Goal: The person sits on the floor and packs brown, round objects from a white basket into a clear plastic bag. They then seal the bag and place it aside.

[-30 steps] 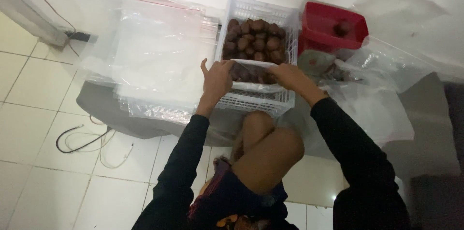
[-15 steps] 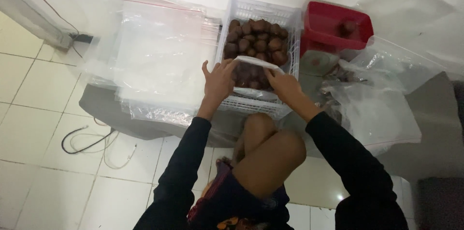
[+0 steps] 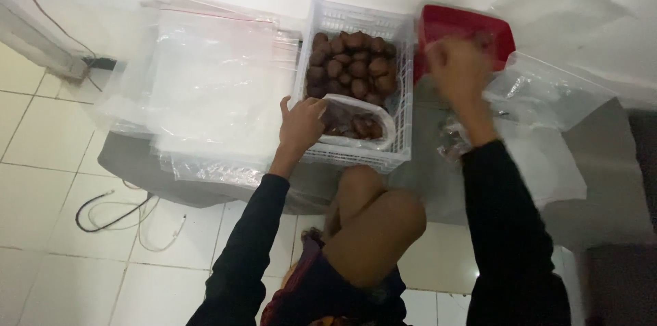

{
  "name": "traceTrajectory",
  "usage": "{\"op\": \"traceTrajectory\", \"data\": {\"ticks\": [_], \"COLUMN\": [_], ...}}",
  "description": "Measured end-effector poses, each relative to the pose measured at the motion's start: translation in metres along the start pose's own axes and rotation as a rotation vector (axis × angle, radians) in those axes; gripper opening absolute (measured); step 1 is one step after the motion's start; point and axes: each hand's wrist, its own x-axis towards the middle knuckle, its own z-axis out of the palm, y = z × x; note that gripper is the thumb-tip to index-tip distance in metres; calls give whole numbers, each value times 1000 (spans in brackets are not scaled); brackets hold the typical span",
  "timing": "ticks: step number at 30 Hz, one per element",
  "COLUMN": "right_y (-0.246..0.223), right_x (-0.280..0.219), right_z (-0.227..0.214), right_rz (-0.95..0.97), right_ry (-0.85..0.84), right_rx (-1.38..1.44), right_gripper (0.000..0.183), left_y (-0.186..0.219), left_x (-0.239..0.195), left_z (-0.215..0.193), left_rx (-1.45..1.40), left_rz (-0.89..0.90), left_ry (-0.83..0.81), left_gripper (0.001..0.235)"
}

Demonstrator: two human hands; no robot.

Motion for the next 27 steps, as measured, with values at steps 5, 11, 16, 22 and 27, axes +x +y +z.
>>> {"op": "traceTrajectory", "data": {"ticks": [5,11,16,22,27], "right_y": [122,150,157,167,176], "right_x": [53,76,78,82,82], "right_z": [37,41,59,80,94], "right_rz": [52,280,356,454,512], "right_ry": [83,-295,-415,-384,-401], "right_rx": [-170,-142,-132,-203,-258], "right_gripper": [29,58,61,58,61], "left_y": [-6,-1,-2,-5,-7], "left_x": [-2,-2,0,2,2], "left_z": [12,-7,-5,-1,1], "left_rx": [-47,-26,-7,32,43], "left_rz": [114,140,148,156,184], "left_ry": [180,66,10,6,-26], "left_gripper": [42,40,60,55,48]}}
